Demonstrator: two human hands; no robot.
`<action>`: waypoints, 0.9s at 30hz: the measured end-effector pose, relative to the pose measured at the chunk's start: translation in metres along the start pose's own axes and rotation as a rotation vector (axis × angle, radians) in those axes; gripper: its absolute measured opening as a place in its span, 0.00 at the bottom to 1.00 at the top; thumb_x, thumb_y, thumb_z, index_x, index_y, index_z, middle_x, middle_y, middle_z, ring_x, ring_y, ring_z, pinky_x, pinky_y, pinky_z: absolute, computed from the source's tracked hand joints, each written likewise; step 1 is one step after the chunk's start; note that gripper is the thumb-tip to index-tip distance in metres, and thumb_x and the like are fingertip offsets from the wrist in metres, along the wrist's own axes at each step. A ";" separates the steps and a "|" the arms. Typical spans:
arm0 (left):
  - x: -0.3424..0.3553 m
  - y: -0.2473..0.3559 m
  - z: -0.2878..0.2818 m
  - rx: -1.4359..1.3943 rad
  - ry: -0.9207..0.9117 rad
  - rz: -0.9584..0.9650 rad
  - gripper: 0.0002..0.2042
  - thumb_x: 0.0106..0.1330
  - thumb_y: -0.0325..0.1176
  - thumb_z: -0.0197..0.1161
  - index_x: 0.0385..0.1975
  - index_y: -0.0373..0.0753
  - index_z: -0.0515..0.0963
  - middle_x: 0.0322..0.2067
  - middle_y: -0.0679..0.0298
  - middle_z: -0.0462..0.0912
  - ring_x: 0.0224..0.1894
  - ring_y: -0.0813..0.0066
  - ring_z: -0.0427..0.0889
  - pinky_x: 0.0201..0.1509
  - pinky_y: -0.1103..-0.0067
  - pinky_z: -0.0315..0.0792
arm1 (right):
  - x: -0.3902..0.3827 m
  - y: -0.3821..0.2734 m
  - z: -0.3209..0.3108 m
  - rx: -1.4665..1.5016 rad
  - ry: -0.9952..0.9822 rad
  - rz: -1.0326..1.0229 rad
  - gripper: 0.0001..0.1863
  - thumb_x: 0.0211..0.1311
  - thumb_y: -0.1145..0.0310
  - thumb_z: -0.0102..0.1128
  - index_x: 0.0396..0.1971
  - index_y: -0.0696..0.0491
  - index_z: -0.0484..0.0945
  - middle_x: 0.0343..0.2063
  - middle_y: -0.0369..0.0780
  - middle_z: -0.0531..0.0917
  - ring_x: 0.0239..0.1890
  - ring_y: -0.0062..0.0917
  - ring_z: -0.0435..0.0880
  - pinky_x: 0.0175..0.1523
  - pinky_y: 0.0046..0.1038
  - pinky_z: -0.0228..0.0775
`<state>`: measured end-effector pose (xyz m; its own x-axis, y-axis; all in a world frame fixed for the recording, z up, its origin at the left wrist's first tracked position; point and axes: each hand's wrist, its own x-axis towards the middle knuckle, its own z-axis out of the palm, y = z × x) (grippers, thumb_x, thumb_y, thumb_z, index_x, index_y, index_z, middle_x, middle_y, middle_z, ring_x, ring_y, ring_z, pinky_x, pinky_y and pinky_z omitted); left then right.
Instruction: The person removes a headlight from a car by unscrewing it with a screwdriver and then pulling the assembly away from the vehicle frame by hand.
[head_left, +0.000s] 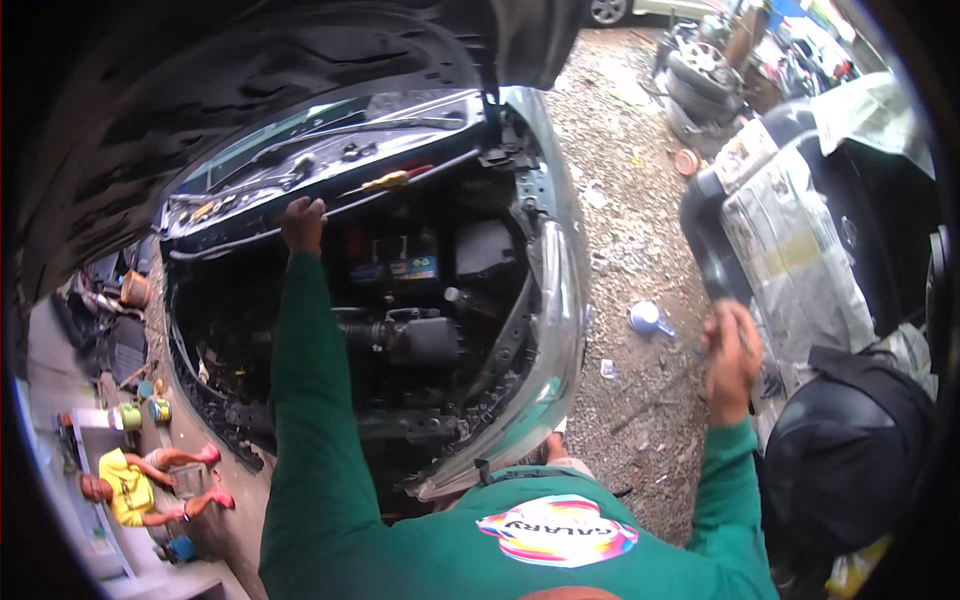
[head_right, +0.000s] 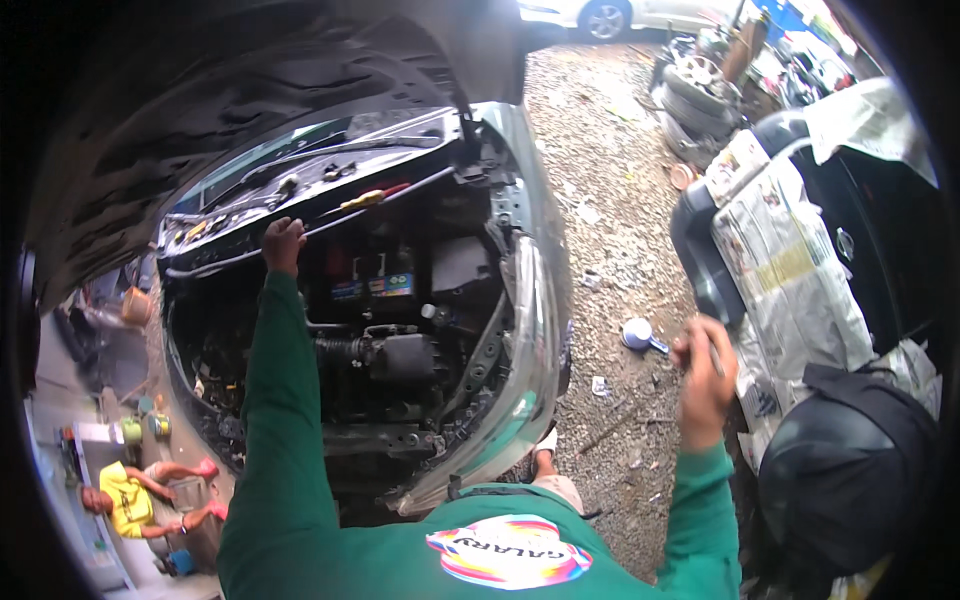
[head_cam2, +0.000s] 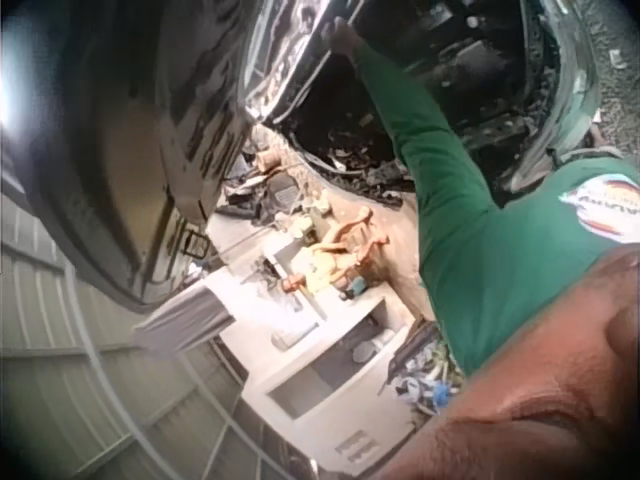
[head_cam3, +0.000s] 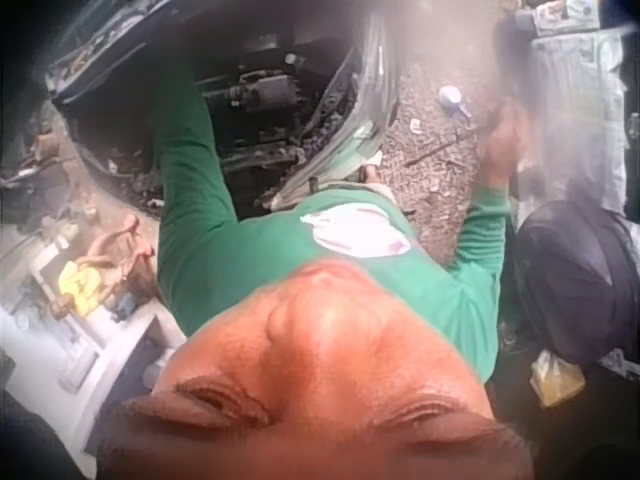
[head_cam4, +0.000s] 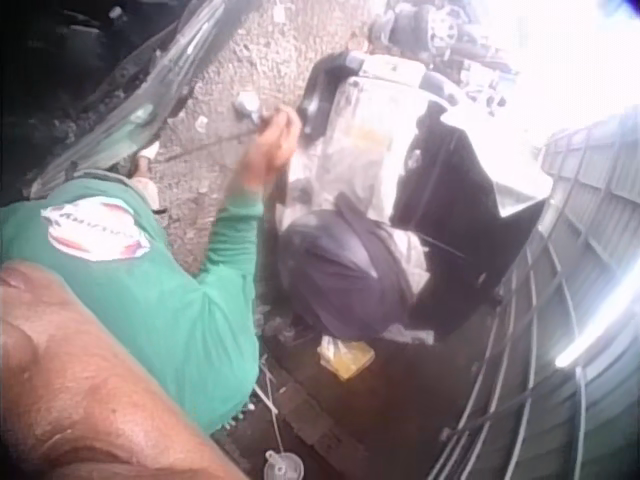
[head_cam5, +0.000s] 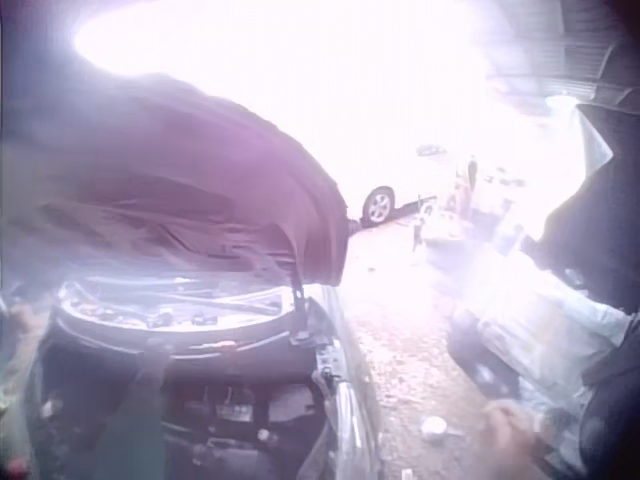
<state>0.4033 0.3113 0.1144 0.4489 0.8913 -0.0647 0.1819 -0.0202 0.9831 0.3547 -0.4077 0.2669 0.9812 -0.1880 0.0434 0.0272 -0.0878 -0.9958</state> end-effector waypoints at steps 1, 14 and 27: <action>-0.031 0.001 0.008 0.170 -0.123 0.112 0.19 0.63 0.36 0.75 0.55 0.41 0.86 0.37 0.59 0.90 0.38 0.70 0.89 0.43 0.71 0.83 | 0.015 -0.006 0.021 0.063 -0.034 -0.026 0.07 0.81 0.72 0.55 0.46 0.57 0.81 0.32 0.34 0.80 0.34 0.15 0.78 0.40 0.20 0.72; -0.244 0.035 0.233 0.519 -0.663 0.702 0.22 0.61 0.38 0.75 0.53 0.34 0.85 0.50 0.47 0.88 0.52 0.49 0.88 0.59 0.62 0.81 | 0.149 -0.025 0.301 0.171 0.049 -0.991 0.12 0.74 0.69 0.65 0.29 0.57 0.77 0.37 0.41 0.79 0.41 0.29 0.78 0.48 0.30 0.72; -0.232 -0.032 0.316 0.662 -0.298 0.632 0.10 0.64 0.33 0.65 0.32 0.31 0.88 0.40 0.45 0.88 0.46 0.48 0.89 0.57 0.60 0.82 | 0.151 0.014 0.327 0.006 -0.240 -1.132 0.07 0.69 0.74 0.67 0.42 0.58 0.80 0.37 0.46 0.82 0.43 0.43 0.82 0.49 0.41 0.73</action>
<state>0.5697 -0.0374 0.0442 0.8206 0.4779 0.3133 0.2459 -0.7902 0.5613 0.5658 -0.1176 0.2327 0.4055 0.1862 0.8949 0.9141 -0.0828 -0.3970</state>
